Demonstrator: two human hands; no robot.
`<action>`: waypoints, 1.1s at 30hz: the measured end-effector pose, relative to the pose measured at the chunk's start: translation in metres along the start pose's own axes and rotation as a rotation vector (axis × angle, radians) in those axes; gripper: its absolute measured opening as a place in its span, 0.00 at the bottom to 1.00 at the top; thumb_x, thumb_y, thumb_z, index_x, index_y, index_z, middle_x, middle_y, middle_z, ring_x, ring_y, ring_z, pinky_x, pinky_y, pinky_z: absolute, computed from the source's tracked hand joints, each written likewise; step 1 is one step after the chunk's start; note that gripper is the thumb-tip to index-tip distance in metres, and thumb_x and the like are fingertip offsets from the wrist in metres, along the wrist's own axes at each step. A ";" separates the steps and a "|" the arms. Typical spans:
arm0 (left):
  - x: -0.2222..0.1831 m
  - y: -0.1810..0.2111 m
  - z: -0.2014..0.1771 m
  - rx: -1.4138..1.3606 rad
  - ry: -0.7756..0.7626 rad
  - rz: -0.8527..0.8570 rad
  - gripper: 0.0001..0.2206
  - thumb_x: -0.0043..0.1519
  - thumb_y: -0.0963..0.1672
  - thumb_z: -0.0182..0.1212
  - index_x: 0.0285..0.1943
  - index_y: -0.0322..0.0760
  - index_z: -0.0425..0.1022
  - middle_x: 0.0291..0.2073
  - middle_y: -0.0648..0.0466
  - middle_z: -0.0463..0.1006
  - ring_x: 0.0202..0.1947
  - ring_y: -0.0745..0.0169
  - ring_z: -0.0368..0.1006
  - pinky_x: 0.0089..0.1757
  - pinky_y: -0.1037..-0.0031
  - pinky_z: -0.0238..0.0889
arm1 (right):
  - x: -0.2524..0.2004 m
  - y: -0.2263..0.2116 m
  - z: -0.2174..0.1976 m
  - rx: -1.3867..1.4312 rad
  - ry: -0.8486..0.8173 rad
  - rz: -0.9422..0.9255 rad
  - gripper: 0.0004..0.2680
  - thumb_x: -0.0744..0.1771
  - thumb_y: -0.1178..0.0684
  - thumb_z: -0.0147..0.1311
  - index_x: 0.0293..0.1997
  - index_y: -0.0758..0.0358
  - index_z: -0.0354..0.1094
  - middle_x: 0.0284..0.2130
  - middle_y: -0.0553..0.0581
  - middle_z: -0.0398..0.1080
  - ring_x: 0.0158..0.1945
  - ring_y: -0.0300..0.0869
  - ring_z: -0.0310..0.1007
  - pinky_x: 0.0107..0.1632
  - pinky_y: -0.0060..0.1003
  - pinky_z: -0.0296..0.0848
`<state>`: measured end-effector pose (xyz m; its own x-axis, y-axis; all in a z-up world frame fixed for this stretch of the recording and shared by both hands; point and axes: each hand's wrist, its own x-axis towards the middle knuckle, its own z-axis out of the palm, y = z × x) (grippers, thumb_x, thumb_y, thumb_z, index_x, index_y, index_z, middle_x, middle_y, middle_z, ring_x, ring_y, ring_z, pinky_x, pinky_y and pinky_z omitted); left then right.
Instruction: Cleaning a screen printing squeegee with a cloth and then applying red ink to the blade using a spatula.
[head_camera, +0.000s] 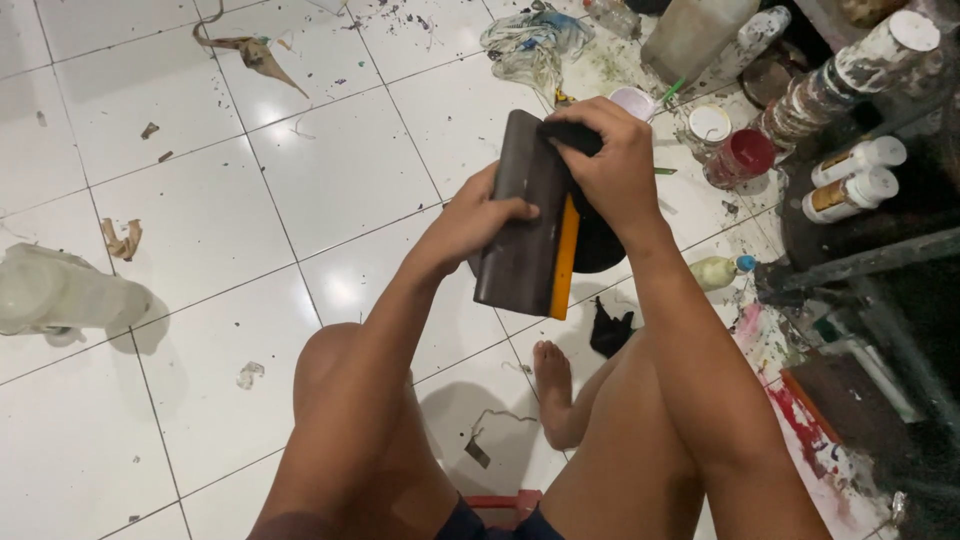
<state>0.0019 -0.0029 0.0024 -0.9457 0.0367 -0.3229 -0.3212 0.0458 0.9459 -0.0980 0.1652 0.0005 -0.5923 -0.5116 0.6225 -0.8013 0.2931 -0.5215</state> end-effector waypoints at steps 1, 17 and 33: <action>0.009 -0.011 -0.002 0.000 -0.002 0.000 0.20 0.54 0.45 0.57 0.57 0.43 0.69 0.47 0.54 0.78 0.44 0.60 0.75 0.45 0.70 0.69 | -0.002 -0.001 0.004 -0.001 0.001 0.001 0.06 0.65 0.68 0.61 0.44 0.68 0.77 0.40 0.61 0.77 0.45 0.48 0.77 0.51 0.40 0.75; 0.016 -0.023 -0.006 0.001 0.026 0.219 0.20 0.51 0.45 0.66 0.53 0.34 0.74 0.39 0.44 0.76 0.44 0.43 0.75 0.40 0.55 0.69 | -0.008 0.015 0.007 0.009 -0.045 0.003 0.07 0.63 0.64 0.68 0.43 0.62 0.79 0.38 0.61 0.75 0.46 0.58 0.79 0.52 0.47 0.74; 0.025 -0.033 -0.002 0.069 0.076 0.211 0.11 0.53 0.45 0.66 0.42 0.39 0.75 0.30 0.52 0.75 0.34 0.54 0.75 0.36 0.64 0.69 | -0.014 -0.018 0.007 0.094 -0.132 -0.083 0.08 0.62 0.67 0.66 0.40 0.63 0.76 0.38 0.60 0.75 0.45 0.59 0.79 0.50 0.47 0.75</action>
<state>-0.0113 -0.0059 -0.0365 -0.9934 -0.0225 -0.1125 -0.1143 0.1130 0.9870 -0.0749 0.1610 -0.0030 -0.5030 -0.6345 0.5869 -0.8321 0.1720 -0.5273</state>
